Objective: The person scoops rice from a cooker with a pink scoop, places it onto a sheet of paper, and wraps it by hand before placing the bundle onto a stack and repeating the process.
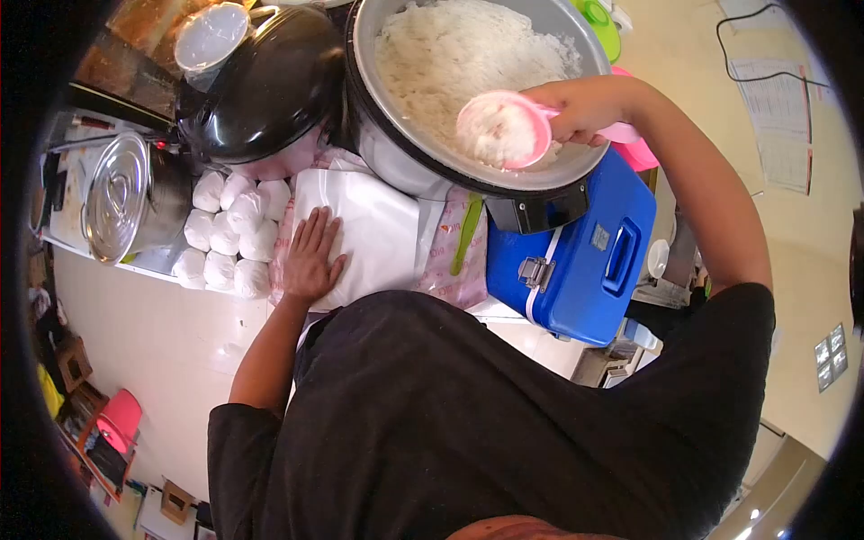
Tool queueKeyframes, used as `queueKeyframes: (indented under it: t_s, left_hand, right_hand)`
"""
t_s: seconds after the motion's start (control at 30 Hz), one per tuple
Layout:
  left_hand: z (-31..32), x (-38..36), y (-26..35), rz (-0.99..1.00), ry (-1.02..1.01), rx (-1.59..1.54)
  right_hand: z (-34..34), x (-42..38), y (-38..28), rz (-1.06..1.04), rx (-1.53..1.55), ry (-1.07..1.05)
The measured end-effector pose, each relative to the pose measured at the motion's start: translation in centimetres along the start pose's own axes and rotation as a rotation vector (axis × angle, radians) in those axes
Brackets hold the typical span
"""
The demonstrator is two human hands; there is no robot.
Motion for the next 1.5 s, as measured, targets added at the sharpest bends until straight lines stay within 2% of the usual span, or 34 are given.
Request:
queueKeyframes:
  t_s: [0.03,0.1,0.13,0.2,0.3,0.33,0.43,0.47,0.57,0.6,0.7,0.8,0.9,1.03,1.13,1.23,1.33,1.43,1.5]
  left_hand:
    - [-0.1,0.0,0.3,-0.004,0.004,-0.005]
    - [-0.1,0.5,-0.5,-0.006,0.015,-0.012]
    - [-0.2,0.4,-0.4,-0.007,0.015,-0.015]
    - [-0.2,0.0,-0.1,-0.014,0.005,-0.020]
    - [-0.3,0.3,-0.2,-0.011,0.000,-0.012]
    - [-0.4,0.3,-0.3,-0.008,0.006,-0.009]
    - [-0.5,0.1,-0.1,-0.012,0.009,-0.012]
    - [-0.5,0.1,0.0,-0.010,0.008,-0.015]
    - [0.0,0.1,-0.2,-0.009,-0.003,-0.004]
    - [0.0,0.1,-0.2,-0.014,-0.004,-0.006]
    - [-0.3,0.2,-0.1,-0.013,0.002,-0.005]
    - [-0.4,0.0,0.0,-0.001,0.013,-0.011]
    - [-0.2,0.1,-0.1,-0.004,0.017,-0.019]
    - [-0.5,0.1,-0.2,-0.011,0.009,-0.017]
    - [-0.4,0.1,-0.1,-0.017,0.011,-0.023]
    - [-0.3,0.1,-0.2,-0.019,0.014,-0.029]
    - [-0.2,0.1,-0.3,-0.029,0.011,-0.035]
    - [-0.3,0.2,-0.3,-0.039,-0.007,-0.043]
    - [-0.4,0.4,-0.3,-0.042,-0.014,-0.044]
  right_hand:
    - [-0.9,0.0,1.0,-0.020,0.073,0.044]
    - [-4.4,3.0,2.1,-0.207,0.064,0.413]
    - [-5.9,5.2,3.4,-0.374,-0.016,0.729]
    - [-5.8,3.6,1.7,-0.374,-0.195,1.221]
    - [-3.2,4.5,-1.1,-0.193,-0.326,0.939]
    - [-4.4,4.5,-0.7,-0.177,-0.258,1.035]
    - [-8.6,3.6,0.5,-0.336,-0.252,1.109]
    - [-8.7,3.9,0.8,-0.230,-0.374,1.034]
    - [-6.1,7.0,0.4,-0.141,-0.576,1.051]
    - [-4.4,6.7,-1.9,-0.089,-0.585,1.006]
    - [-2.2,6.7,-5.2,-0.176,-0.728,1.007]
    - [1.0,6.2,-6.0,-0.268,-0.724,0.846]
    - [2.5,4.0,-7.7,-0.365,-0.763,0.873]
    - [2.9,1.6,-5.5,-0.227,-0.695,0.701]
    - [2.9,-0.1,-4.3,-0.174,-0.645,0.646]
    - [2.2,-0.9,-4.1,-0.230,-0.574,0.628]
    - [0.9,0.7,-2.5,-0.343,-0.485,0.519]
    - [-0.7,1.9,-1.0,-0.647,-0.297,0.426]
    - [-4.4,3.3,0.2,-0.627,-0.221,0.617]
Point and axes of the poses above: each hand's wrist, its own x-axis towards the middle knuckle, its own z-axis out of the palm, y = z × x, the point moved 7 cm from there along x, towards the middle knuckle, and after that the axes turned 12 degrees about y, right-handed, at the moved point
